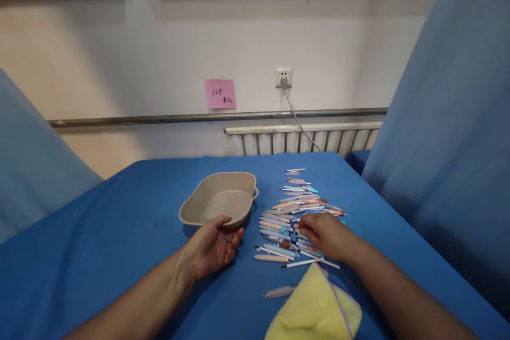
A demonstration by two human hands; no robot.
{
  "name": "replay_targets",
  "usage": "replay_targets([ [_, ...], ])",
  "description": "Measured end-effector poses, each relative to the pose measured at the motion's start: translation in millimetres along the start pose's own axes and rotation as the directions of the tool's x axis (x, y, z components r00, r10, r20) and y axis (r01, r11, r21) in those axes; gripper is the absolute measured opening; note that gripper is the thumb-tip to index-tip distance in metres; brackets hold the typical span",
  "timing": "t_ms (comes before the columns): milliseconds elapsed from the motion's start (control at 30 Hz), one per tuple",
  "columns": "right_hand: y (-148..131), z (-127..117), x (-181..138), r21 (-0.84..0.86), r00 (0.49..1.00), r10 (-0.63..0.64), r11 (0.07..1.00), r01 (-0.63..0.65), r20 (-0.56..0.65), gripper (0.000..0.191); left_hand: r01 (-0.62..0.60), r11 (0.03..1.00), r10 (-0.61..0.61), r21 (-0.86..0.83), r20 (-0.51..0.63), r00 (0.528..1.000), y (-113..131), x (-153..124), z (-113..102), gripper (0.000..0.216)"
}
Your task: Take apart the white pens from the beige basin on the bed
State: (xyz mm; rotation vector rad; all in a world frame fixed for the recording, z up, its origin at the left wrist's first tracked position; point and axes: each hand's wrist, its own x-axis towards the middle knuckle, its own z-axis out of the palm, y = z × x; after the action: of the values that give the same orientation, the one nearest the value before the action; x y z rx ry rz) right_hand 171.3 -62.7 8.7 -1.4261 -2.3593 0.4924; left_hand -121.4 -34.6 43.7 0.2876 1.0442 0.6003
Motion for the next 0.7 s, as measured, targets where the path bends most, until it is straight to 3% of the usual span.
replay_targets([
  [267,7,-3,2,0.017,0.998,0.021,1.0,-0.02,-0.067,0.018,-0.004,0.991,-0.003,0.136,0.053,0.999,-2,-4,14,0.037],
  [333,10,-4,3,0.021,0.996,0.029,0.999,-0.027,-0.088,0.016,-0.007,0.968,-0.014,0.252,0.083,0.996,-14,-5,23,0.04],
  [400,12,-4,4,0.025,0.994,0.026,0.999,-0.023,-0.109,0.015,-0.098,0.893,0.048,0.439,0.122,0.991,-26,-3,33,0.037],
  [467,14,-4,4,0.025,0.991,0.018,1.0,-0.015,-0.13,0.014,-0.271,0.7,0.197,0.661,0.186,0.963,-33,3,46,0.036],
  [533,14,-6,3,0.021,0.987,0.018,1.0,-0.014,-0.158,0.015,-0.404,0.389,0.355,0.828,0.27,0.895,-33,7,61,0.04],
  [633,12,-19,2,0.035,0.967,0.052,0.998,-0.045,-0.25,0.024,-0.434,-0.061,0.511,0.899,0.402,0.76,-21,3,89,0.042],
  [700,6,-37,3,0.067,0.926,0.078,0.996,-0.057,-0.369,0.034,-0.42,-0.248,0.574,0.873,0.482,0.663,-10,-8,108,0.041],
])
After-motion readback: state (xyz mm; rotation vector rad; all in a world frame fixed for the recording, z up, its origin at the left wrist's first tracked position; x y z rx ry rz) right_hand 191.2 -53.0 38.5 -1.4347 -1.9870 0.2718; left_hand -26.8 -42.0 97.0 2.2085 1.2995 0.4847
